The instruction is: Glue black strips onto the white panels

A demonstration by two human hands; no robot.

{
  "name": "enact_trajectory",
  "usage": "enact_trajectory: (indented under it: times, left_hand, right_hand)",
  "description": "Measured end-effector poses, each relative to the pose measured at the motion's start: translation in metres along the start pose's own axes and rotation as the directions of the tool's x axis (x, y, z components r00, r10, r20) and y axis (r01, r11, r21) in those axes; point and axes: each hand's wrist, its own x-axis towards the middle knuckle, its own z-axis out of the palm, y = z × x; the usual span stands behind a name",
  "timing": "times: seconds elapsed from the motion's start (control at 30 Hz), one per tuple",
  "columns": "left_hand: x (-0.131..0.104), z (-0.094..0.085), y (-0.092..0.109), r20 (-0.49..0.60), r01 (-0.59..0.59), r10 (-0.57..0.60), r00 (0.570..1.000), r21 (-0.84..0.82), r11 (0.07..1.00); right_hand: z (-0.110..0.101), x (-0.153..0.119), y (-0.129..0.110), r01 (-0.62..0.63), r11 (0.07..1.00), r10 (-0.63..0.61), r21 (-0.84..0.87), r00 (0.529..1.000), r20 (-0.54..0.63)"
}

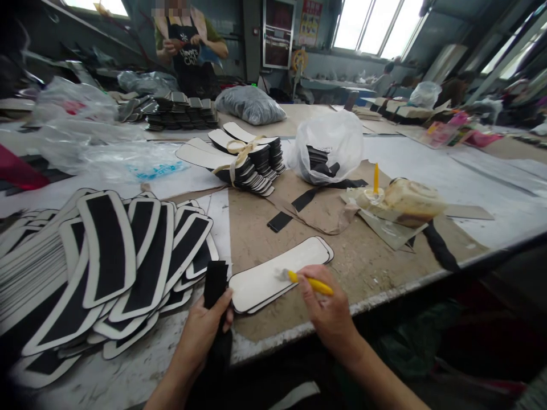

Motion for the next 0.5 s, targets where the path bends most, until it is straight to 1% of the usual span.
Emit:
enact_trajectory:
  times: [0.07, 0.13, 0.23, 0.3, 0.33, 0.37, 0.43, 0.5]
  left_hand:
    - [0.0, 0.001, 0.002, -0.001, 0.01, -0.01, 1.0, -0.03, 1.0]
    - [0.0, 0.0, 0.004, -0.022, 0.018, -0.019, 1.0, -0.047, 0.999]
    - [-0.004, -0.008, 0.007, -0.115, -0.022, 0.018, 0.993, -0.037, 0.999]
    - [-0.013, -0.014, 0.012, -0.165, -0.056, 0.045, 0.985, -0.066, 0.996]
    - [-0.019, -0.016, 0.016, -0.165, -0.059, 0.041, 0.986, -0.108, 0.992]
    - [-0.026, -0.017, 0.02, -0.138, -0.049, 0.026, 0.99, -0.168, 0.985]
    - [-0.041, -0.015, 0.03, -0.023, -0.004, -0.002, 1.0, -0.289, 0.957]
    - [-0.055, -0.007, 0.038, 0.094, 0.042, -0.008, 0.996, -0.365, 0.93]
  right_hand:
    - [-0.019, 0.008, 0.01, 0.056, 0.985, -0.072, -0.165, 0.993, -0.095]
    - [-0.036, 0.014, 0.009, 0.108, 0.961, -0.146, -0.253, 0.98, -0.133]
    - [-0.048, 0.019, -0.01, 0.177, 0.944, -0.217, -0.278, 0.969, -0.12]
    - [-0.048, 0.021, -0.026, 0.188, 0.955, -0.213, -0.229, 0.973, -0.087]
    - [-0.046, 0.021, -0.034, 0.179, 0.967, -0.194, -0.183, 0.979, -0.064]
    - [-0.042, 0.021, -0.04, 0.164, 0.978, -0.169, -0.126, 0.985, -0.032]
    - [-0.031, 0.021, -0.05, 0.103, 0.995, -0.103, 0.004, 0.993, 0.059]
    - [-0.014, 0.018, -0.057, 0.016, 0.994, -0.037, 0.108, 0.98, 0.195]
